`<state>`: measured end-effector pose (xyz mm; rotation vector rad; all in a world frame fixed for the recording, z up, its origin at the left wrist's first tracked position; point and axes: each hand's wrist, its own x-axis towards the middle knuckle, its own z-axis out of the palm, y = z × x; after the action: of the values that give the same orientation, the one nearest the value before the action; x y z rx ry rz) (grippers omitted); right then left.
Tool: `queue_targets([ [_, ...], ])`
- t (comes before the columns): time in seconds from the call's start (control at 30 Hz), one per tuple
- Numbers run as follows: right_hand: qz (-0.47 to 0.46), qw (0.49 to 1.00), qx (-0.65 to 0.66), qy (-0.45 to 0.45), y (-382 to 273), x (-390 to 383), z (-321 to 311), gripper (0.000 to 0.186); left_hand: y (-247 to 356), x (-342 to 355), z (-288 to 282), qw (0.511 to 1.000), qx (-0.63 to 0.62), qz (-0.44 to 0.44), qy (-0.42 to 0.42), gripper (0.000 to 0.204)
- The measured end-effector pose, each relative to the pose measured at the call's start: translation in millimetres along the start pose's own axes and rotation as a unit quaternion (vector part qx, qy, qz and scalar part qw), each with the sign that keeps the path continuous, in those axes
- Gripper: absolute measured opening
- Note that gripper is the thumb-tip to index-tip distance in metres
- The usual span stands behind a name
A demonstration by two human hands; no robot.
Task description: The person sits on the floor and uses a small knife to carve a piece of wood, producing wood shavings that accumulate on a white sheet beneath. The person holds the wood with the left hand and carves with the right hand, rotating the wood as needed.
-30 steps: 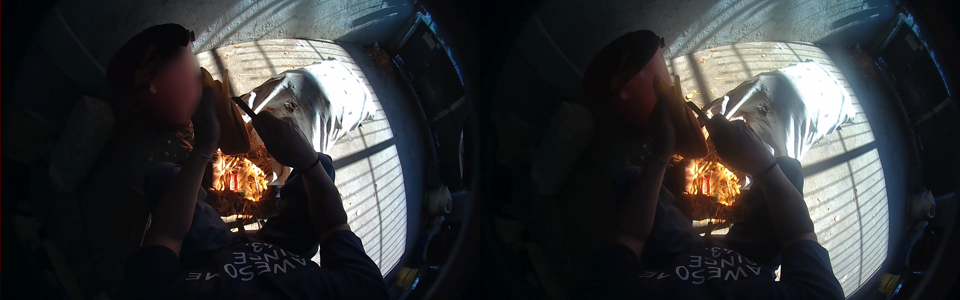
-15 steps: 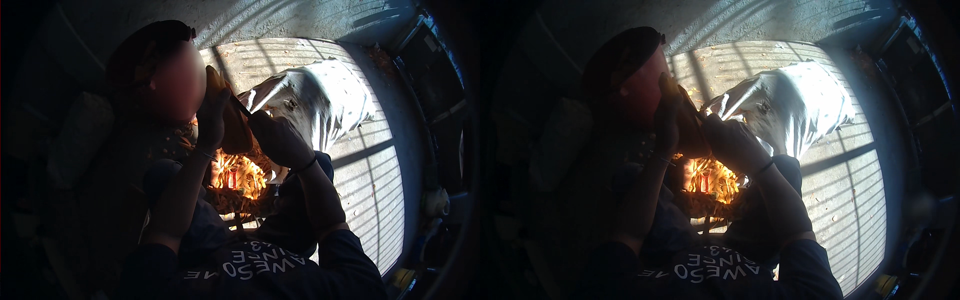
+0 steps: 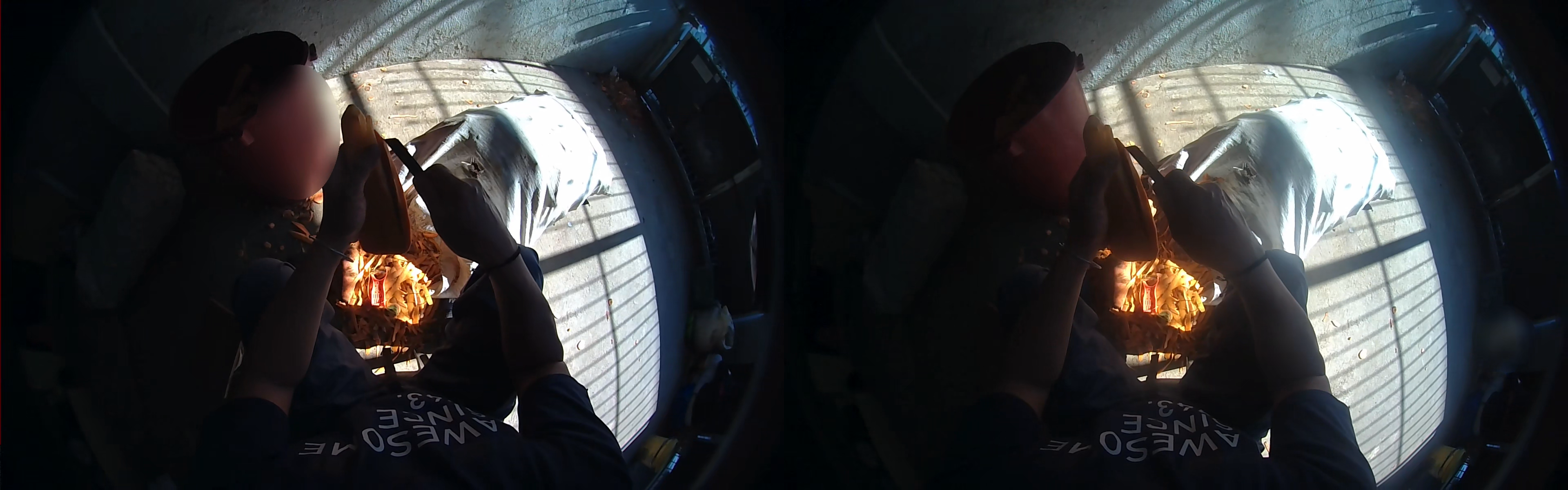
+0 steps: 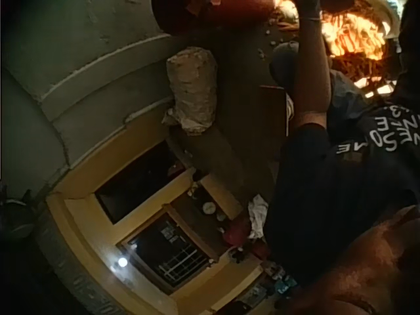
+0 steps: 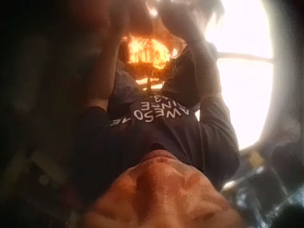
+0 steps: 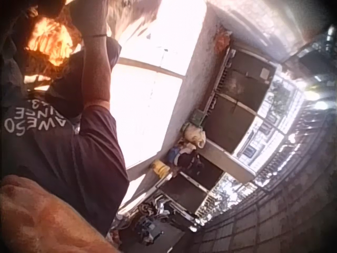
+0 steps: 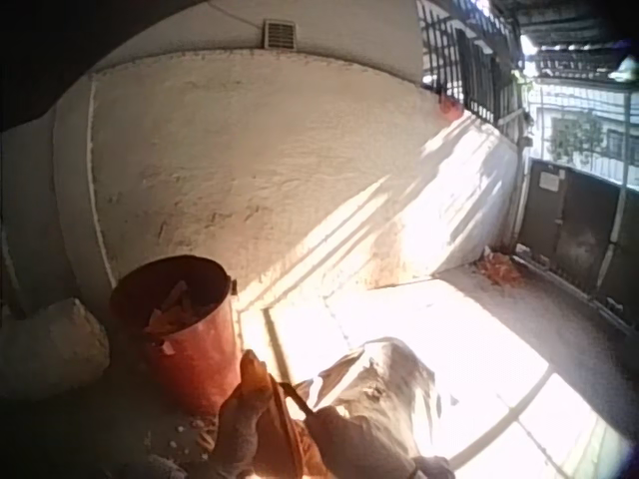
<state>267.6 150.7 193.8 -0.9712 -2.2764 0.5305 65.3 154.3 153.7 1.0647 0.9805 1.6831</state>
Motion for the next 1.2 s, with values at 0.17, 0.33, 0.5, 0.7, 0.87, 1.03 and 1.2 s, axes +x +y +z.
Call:
queue_targets([
  [0.17, 0.018, 1.0, 0.016, -0.009, 3, -1, -3, 0.021, -3, 0, 2, 0.999, 0.006, -0.006, -0.033, 0.027],
  [0.33, -0.061, 0.998, -0.032, 0.007, 4, -2, -2, 0.02, -2, -1, 2, 0.999, 0.014, 0.0, -0.038, 0.024],
  [0.5, -0.007, 1.0, -0.016, -0.008, -6, 0, -5, 0.015, -3, -1, 5, 0.999, 0.016, 0.001, -0.041, 0.022],
  [0.7, -0.004, 1.0, -0.016, -0.013, -9, 1, -5, 0.007, -4, -1, 5, 0.998, 0.044, 0.02, -0.051, 0.022],
  [0.87, 0.0, 1.0, 0.006, -0.016, -14, 1, -6, 0.007, -5, -2, 5, 0.997, 0.049, 0.026, -0.049, 0.022],
  [1.03, 0.028, 0.999, 0.009, -0.02, -12, 0, -4, 0.007, -4, -3, 6, 0.993, 0.103, 0.035, -0.04, 0.022],
  [1.2, 0.019, 0.999, -0.007, -0.029, -8, -1, 4, 0.008, -3, -1, 4, 0.991, 0.118, 0.045, -0.035, 0.022],
])
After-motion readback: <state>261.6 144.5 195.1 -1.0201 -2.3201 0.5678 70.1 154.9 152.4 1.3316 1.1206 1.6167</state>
